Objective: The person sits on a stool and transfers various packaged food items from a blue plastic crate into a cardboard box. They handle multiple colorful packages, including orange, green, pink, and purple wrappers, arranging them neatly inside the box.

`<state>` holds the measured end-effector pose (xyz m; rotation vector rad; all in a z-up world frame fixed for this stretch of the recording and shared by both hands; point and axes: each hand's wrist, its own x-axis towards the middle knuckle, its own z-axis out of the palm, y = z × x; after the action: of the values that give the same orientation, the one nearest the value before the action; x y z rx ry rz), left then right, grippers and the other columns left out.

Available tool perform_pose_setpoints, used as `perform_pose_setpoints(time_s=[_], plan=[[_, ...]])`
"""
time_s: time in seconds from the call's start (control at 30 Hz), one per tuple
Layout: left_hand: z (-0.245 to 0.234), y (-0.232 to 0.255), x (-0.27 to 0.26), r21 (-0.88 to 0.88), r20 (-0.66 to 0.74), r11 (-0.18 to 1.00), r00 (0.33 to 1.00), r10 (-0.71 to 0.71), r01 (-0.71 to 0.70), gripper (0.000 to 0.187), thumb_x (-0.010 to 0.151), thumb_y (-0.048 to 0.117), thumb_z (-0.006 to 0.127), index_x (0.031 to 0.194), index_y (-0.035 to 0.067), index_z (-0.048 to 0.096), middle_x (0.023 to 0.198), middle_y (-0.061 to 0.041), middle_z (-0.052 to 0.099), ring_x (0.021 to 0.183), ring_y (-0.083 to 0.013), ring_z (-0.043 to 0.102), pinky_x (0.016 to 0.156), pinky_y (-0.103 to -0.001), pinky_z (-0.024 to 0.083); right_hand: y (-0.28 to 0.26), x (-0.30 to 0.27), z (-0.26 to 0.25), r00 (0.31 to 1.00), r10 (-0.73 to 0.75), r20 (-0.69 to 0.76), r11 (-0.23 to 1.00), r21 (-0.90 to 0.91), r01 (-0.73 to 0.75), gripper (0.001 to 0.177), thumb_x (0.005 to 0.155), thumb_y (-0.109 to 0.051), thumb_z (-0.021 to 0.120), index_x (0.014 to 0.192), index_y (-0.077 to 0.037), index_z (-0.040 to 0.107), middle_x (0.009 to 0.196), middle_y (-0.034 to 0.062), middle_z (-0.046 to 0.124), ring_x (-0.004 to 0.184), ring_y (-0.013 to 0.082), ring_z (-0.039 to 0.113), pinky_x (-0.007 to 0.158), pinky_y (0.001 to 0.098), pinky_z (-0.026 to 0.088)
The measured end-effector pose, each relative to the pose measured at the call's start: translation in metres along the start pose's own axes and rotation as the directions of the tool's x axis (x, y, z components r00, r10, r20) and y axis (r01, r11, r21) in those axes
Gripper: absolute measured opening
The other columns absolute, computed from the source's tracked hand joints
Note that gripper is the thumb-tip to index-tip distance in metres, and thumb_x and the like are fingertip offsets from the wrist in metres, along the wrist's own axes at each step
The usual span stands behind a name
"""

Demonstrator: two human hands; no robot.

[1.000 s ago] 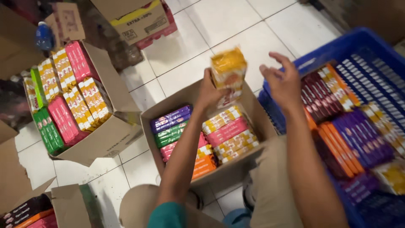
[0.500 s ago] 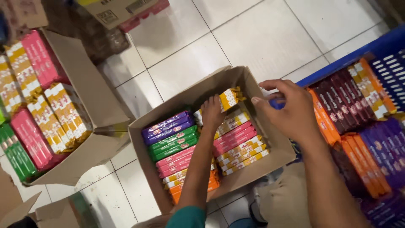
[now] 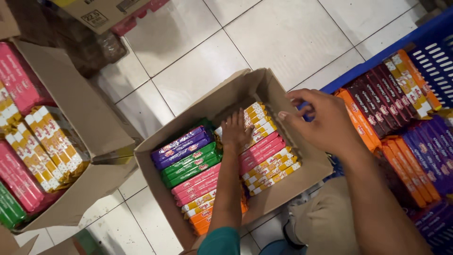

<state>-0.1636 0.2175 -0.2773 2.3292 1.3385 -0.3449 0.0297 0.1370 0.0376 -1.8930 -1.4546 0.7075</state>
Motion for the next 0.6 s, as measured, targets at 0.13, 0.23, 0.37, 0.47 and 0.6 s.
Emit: perform_pose_setpoints(time_s=[0.13, 0.23, 0.37, 0.47, 0.6], plan=[[-0.023, 0.021, -0.019, 0.023, 0.112, 0.997, 0.990, -0.081, 0.079, 0.078, 0.106, 0.060, 0.016, 0.168, 0.013, 0.007, 0.172, -0.014, 0.022, 0.158, -0.0356, 0.017, 0.127, -0.058, 0.004, 0.005, 0.001, 0.004, 1.000, 0.015, -0.017, 1.000, 0.011, -0.015, 0.039, 0.078, -0.016, 0.082, 0.117, -0.015, 0.078, 0.089, 0.0130, 0.073, 0.075, 0.0248, 0.074, 0.071, 0.0337, 0.059], [-0.019, 0.032, -0.028, 0.015, 0.142, 0.993, 0.982, -0.121, 0.120, 0.074, 0.108, 0.052, 0.024, 0.167, 0.011, 0.009, 0.175, -0.014, 0.011, 0.160, -0.0379, 0.003, 0.128, -0.058, 0.006, 0.004, 0.000, 0.001, 1.000, 0.005, -0.002, 0.999, -0.045, -0.005, 0.040, 0.077, -0.021, 0.082, 0.116, -0.016, 0.077, 0.087, 0.0155, 0.074, 0.075, 0.0334, 0.073, 0.069, 0.0425, 0.058], [0.071, 0.016, 0.003, -0.121, 0.233, 0.983, 0.966, -0.108, 0.139, 0.090, 0.094, 0.062, 0.050, 0.164, 0.013, 0.019, 0.174, -0.014, 0.004, 0.157, -0.0423, 0.014, 0.117, -0.064, 0.031, 0.011, 0.001, 0.002, 1.000, 0.003, -0.001, 1.000, 0.001, -0.003, 0.037, 0.080, -0.027, 0.081, 0.116, -0.020, 0.077, 0.087, 0.0127, 0.075, 0.077, 0.0325, 0.074, 0.068, 0.0419, 0.058], [0.047, 0.042, 0.002, -0.316, 0.160, 0.949, 0.986, 0.053, 0.000, 0.081, 0.092, 0.059, 0.052, 0.153, 0.006, 0.041, 0.159, -0.020, 0.030, 0.148, -0.0442, 0.036, 0.113, -0.061, 0.041, 0.018, 0.004, 0.003, 1.000, 0.005, -0.010, 0.999, 0.042, -0.004, 0.036, 0.081, -0.031, 0.080, 0.115, -0.020, 0.077, 0.089, 0.0128, 0.077, 0.083, 0.0365, 0.075, 0.071, 0.0440, 0.059], [-0.022, 0.106, -0.030, -0.390, -0.080, 0.903, 0.983, 0.163, -0.181, 0.052, 0.092, 0.042, 0.057, 0.137, 0.016, 0.064, 0.134, -0.011, 0.067, 0.127, -0.0354, 0.063, 0.106, -0.054, 0.052, 0.020, 0.001, -0.007, 0.998, 0.000, -0.067, 0.987, 0.161, 0.010, 0.032, 0.079, -0.027, 0.078, 0.111, -0.025, 0.078, 0.087, 0.0084, 0.077, 0.078, 0.0279, 0.076, 0.066, 0.0367, 0.059]])
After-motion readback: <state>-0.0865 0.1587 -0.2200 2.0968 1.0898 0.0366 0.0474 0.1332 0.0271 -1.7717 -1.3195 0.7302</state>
